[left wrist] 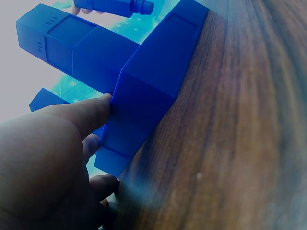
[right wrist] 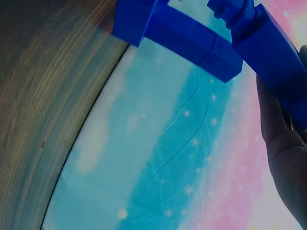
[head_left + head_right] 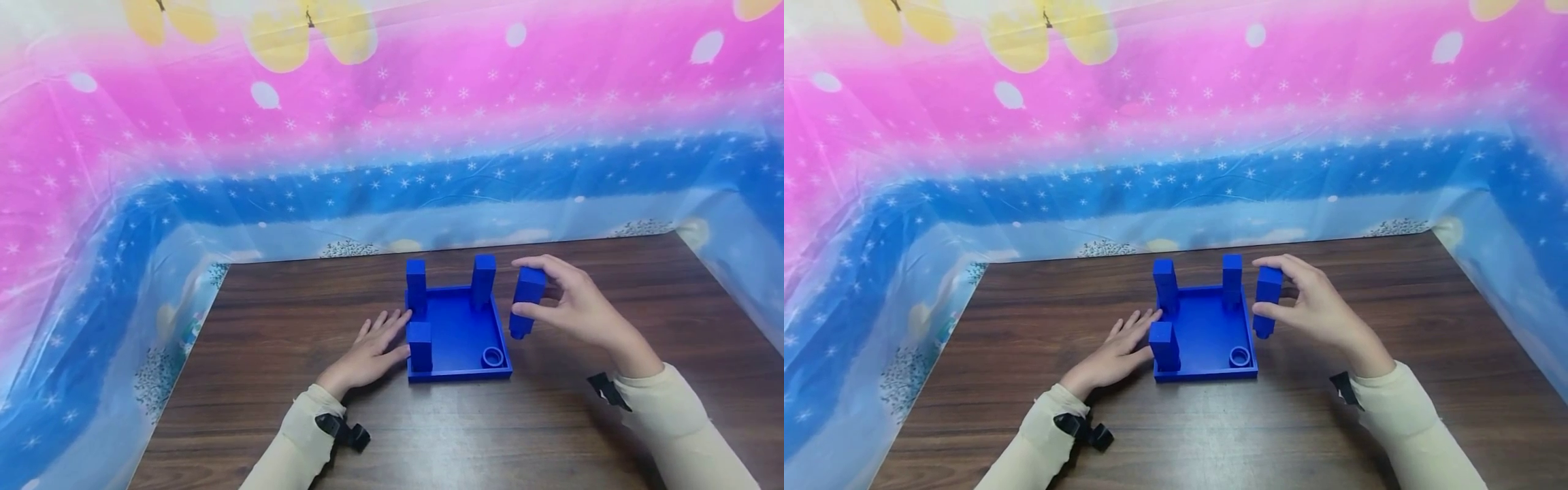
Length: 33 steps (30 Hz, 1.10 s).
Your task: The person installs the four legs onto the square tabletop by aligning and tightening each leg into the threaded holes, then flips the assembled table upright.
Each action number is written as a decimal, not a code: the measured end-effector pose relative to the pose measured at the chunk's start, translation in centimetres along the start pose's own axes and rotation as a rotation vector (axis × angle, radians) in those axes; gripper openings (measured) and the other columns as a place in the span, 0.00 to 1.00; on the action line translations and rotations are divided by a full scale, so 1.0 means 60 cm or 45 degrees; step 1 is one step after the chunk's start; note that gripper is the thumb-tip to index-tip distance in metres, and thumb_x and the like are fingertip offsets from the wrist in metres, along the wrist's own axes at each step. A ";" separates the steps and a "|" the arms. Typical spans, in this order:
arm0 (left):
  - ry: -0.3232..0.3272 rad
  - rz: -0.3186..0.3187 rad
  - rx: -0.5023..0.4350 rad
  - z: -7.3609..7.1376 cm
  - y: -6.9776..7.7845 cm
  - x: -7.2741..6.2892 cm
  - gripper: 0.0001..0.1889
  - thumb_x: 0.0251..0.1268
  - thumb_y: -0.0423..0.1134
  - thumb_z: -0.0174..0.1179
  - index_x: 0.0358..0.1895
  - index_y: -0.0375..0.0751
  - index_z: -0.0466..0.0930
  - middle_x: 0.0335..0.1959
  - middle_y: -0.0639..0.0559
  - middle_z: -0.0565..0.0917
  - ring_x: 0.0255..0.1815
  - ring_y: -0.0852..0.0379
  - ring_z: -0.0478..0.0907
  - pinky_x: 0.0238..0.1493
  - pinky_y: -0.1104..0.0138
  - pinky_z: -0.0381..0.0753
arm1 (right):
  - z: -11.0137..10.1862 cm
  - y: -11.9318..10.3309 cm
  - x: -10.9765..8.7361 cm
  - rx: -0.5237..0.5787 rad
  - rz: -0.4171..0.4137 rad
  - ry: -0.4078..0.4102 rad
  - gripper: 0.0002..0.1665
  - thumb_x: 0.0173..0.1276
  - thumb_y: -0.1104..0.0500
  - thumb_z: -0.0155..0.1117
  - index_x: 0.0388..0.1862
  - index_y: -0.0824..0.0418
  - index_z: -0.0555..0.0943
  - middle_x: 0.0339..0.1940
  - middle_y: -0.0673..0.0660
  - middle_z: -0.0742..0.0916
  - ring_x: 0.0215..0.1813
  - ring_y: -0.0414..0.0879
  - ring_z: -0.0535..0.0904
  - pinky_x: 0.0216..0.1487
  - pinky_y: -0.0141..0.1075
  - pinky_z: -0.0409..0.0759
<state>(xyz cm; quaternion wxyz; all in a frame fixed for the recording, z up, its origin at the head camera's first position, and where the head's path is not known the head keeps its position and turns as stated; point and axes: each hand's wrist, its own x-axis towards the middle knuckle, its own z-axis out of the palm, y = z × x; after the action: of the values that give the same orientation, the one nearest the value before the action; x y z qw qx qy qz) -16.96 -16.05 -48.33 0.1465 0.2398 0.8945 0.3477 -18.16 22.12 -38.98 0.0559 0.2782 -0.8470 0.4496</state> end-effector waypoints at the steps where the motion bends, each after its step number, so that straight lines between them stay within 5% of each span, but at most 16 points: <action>1: 0.000 0.000 -0.001 0.000 0.000 0.000 0.37 0.85 0.57 0.48 0.88 0.55 0.47 0.87 0.44 0.50 0.88 0.45 0.35 0.84 0.45 0.28 | 0.002 -0.002 0.000 -0.003 -0.005 -0.005 0.36 0.64 0.66 0.80 0.70 0.58 0.77 0.56 0.59 0.84 0.49 0.53 0.87 0.48 0.36 0.88; 10: 0.003 0.000 0.008 0.001 -0.002 -0.001 0.37 0.85 0.57 0.48 0.88 0.55 0.47 0.87 0.44 0.50 0.88 0.45 0.35 0.84 0.45 0.29 | 0.028 -0.014 0.000 0.052 -0.098 -0.081 0.31 0.63 0.67 0.80 0.64 0.58 0.79 0.50 0.55 0.87 0.45 0.44 0.87 0.44 0.36 0.88; 16: -0.002 0.002 0.006 0.000 -0.001 0.000 0.37 0.85 0.57 0.48 0.88 0.55 0.47 0.87 0.44 0.50 0.88 0.45 0.35 0.84 0.45 0.29 | 0.044 -0.017 -0.003 0.024 -0.117 -0.144 0.32 0.64 0.63 0.81 0.64 0.54 0.78 0.54 0.52 0.87 0.36 0.42 0.80 0.30 0.35 0.79; 23: -0.002 0.005 0.003 0.000 0.000 0.001 0.37 0.85 0.57 0.48 0.88 0.54 0.47 0.87 0.44 0.50 0.88 0.45 0.35 0.84 0.45 0.29 | 0.060 -0.015 -0.004 -0.055 -0.109 -0.173 0.32 0.64 0.59 0.82 0.64 0.52 0.79 0.57 0.48 0.87 0.56 0.41 0.82 0.55 0.40 0.82; 33: -0.005 0.005 0.002 0.000 -0.002 0.001 0.37 0.85 0.56 0.48 0.88 0.55 0.47 0.87 0.44 0.49 0.88 0.45 0.35 0.84 0.45 0.29 | 0.070 -0.005 -0.004 -0.046 -0.111 -0.214 0.30 0.63 0.61 0.83 0.62 0.52 0.79 0.56 0.49 0.87 0.46 0.43 0.79 0.46 0.43 0.81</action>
<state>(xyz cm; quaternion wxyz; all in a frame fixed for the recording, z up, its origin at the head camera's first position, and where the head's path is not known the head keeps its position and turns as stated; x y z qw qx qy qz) -17.06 -16.09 -48.43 0.1473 0.2422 0.8941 0.3468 -17.14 18.75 -41.31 0.0092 0.3505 -0.8436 0.4066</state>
